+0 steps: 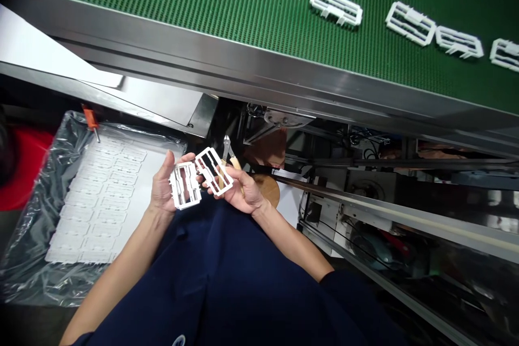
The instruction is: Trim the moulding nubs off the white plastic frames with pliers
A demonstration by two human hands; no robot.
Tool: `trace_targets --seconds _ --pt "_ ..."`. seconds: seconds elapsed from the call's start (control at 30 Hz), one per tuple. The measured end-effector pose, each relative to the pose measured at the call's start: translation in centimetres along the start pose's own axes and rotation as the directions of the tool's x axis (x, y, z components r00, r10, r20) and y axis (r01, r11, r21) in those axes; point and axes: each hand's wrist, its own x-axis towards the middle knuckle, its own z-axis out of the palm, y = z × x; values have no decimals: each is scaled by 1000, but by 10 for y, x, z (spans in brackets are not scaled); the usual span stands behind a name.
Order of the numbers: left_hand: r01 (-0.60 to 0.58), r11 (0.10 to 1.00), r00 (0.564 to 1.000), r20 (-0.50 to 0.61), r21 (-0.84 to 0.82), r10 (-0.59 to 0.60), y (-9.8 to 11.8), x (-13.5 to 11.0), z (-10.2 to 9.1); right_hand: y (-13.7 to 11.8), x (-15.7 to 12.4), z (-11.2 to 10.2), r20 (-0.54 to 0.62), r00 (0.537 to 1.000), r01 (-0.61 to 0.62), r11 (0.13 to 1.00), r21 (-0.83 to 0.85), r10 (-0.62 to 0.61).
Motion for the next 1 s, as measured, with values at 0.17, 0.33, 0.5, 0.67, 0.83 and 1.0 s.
trace_targets --seconds 0.17,0.33,0.5,0.67,0.83,1.0 --pt "-9 1000 1000 -12 -9 9 0 0 2 -4 -4 10 -11 996 87 994 -63 -88" --pt "-40 997 999 -7 70 40 -5 -2 9 2 -2 15 -83 993 70 989 -131 -81" --pt "-116 976 992 -31 185 123 -6 -1 9 12 1 20 -150 968 115 886 -449 -201" --pt "-99 963 995 7 250 101 -3 -7 14 23 9 26 -164 943 146 805 -575 -288" --pt "-5 963 983 -174 268 54 -5 1 8 22 19 27 -298 867 -116 420 -900 -399" --pt "66 956 965 -261 284 11 -14 17 -14 2 -4 35 -215 811 -186 109 -977 -544"
